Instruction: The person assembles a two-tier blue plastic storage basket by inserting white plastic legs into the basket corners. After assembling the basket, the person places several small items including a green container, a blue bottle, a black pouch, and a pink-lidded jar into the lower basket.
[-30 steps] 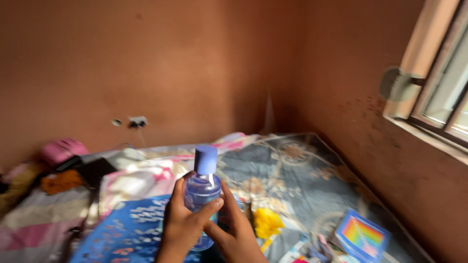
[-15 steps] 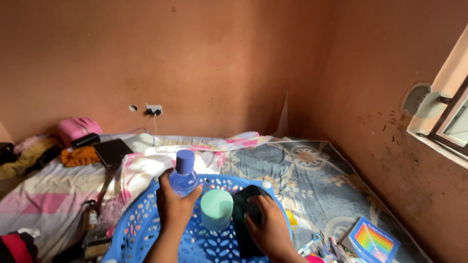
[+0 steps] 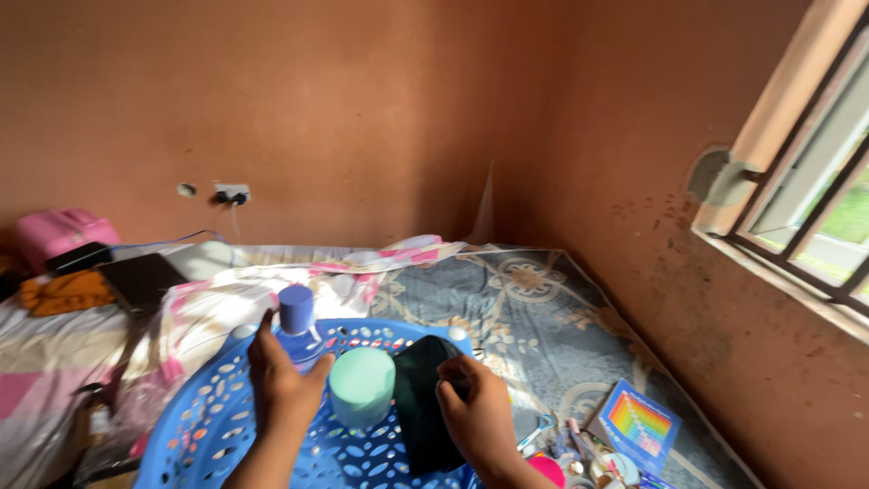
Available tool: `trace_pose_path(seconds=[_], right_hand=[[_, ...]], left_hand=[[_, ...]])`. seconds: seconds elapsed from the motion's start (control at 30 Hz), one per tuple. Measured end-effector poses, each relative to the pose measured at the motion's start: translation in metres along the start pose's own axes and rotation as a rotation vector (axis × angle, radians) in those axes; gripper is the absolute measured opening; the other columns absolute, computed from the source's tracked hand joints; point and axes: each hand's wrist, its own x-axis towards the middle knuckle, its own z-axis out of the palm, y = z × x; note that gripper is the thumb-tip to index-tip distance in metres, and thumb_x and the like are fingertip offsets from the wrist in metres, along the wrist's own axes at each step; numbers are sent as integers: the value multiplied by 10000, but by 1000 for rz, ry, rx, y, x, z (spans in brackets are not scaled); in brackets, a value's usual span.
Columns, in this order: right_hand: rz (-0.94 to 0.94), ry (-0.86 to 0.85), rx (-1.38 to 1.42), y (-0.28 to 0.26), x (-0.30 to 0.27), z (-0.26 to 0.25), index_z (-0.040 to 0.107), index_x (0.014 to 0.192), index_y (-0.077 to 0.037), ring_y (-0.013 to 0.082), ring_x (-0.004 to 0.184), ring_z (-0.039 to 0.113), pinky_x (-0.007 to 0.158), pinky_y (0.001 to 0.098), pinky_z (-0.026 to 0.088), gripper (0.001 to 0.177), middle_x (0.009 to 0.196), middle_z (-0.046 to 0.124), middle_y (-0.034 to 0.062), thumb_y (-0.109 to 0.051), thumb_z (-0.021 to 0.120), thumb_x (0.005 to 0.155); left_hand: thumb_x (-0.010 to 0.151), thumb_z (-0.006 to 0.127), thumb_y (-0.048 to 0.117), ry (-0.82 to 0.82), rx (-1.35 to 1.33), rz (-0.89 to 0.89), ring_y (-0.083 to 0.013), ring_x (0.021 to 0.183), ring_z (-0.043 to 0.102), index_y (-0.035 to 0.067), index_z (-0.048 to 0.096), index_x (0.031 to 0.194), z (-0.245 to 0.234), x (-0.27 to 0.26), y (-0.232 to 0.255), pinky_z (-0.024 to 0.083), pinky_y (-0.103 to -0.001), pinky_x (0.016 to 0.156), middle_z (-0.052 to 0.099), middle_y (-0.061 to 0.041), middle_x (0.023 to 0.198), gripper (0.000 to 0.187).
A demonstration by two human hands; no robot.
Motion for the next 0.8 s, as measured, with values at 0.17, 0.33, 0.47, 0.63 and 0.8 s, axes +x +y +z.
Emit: trace_pose_path(seconds=[0.17,0.33,0.47,0.63,0.8], right_hand=[[-62,234,-164,4,4,-9,737,907,-40,259,930,688,810,376,534,163,887,756,96,-72,690,754],[-89,204,-266,6,9,-7,707,912,-40,293,938,645,853,400,495,193,900,717,117,-100,702,729],[-60,155,-234,6,12,-3,723,900,-47,279,929,658,854,384,510,184,890,739,100,-115,693,732],[0,120,-221,5,13,-6,728,885,-45,264,915,667,844,368,522,168,870,758,92,-118,682,741],[39,115,-222,3,12,-7,730,886,-40,258,880,674,813,359,532,164,851,766,90,-128,677,758]], left_hand=[[652,923,257,-242,62,-430,-437,1150,622,104,393,1480,-7,3,22,508,-501,943,616,-210,1328,996],[660,915,275,-191,4,-366,-432,1175,618,80,412,1465,-2,-1,13,497,-494,982,624,-211,1323,969],[678,879,232,-203,-70,-300,-450,1250,551,37,305,1519,6,-2,1,461,-491,1011,530,-266,1399,1037],[670,791,108,-259,-108,-385,-465,1312,479,3,222,1533,10,-1,1,411,-489,1075,428,-314,1443,1039],[676,807,149,-226,-39,-385,-457,1295,488,-4,295,1498,2,1,14,412,-502,1072,470,-292,1385,980]])
